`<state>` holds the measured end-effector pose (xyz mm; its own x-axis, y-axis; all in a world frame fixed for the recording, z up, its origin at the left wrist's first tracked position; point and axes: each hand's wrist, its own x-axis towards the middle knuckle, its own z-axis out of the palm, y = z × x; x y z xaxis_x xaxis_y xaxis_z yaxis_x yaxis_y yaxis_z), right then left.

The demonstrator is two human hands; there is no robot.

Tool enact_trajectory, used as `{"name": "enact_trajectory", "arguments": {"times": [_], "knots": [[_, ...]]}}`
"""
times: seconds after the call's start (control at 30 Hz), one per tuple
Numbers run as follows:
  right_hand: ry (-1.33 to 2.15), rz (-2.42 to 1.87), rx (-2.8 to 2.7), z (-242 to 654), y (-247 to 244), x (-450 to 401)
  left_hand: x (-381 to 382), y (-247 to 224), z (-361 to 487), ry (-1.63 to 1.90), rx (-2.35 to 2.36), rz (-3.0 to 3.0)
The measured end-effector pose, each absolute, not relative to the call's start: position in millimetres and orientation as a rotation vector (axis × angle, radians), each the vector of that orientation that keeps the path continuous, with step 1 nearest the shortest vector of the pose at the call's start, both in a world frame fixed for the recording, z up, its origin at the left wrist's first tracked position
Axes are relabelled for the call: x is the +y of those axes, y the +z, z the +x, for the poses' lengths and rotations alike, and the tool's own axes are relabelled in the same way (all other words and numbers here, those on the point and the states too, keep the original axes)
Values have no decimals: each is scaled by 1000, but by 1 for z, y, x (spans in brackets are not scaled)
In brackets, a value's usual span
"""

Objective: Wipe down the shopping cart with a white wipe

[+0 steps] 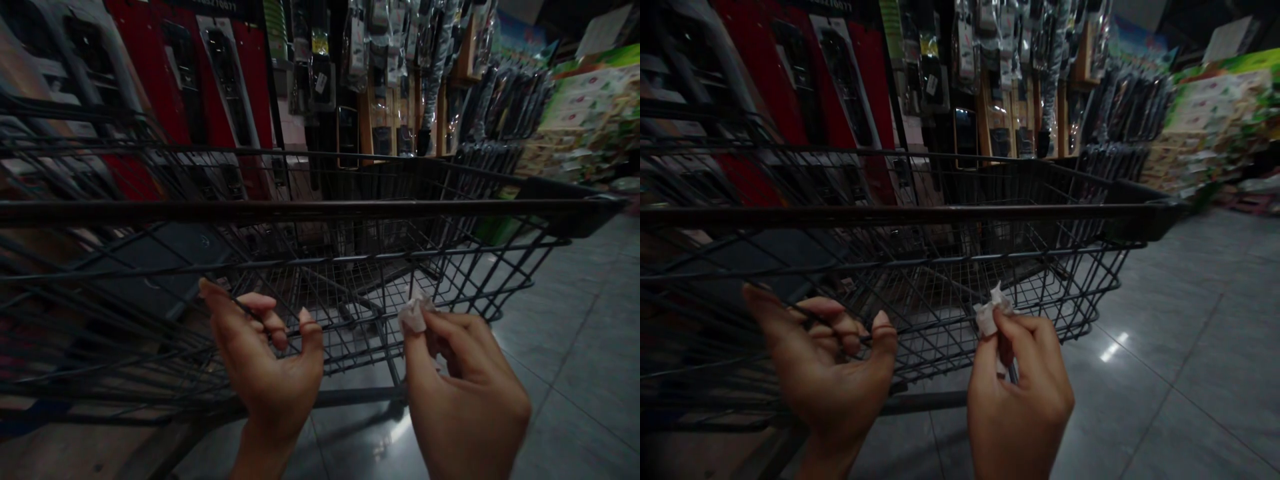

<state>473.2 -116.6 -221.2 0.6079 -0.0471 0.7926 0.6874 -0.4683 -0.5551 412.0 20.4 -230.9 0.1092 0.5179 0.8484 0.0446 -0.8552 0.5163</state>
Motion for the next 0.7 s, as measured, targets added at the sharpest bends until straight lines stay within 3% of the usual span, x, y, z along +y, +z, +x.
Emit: {"name": "enact_trajectory", "arguments": {"times": [0.1,0.27,0.7], "knots": [[-870,-1952,-532,469,-218,-134,20,-230,412,1805,558,2057],[-1078,-1887,-190,465,-209,-140,19,-229,410,1773,595,2087],[-1070,-1794,-403,496,-226,-111,20,-232,411,1792,566,2062]]}}
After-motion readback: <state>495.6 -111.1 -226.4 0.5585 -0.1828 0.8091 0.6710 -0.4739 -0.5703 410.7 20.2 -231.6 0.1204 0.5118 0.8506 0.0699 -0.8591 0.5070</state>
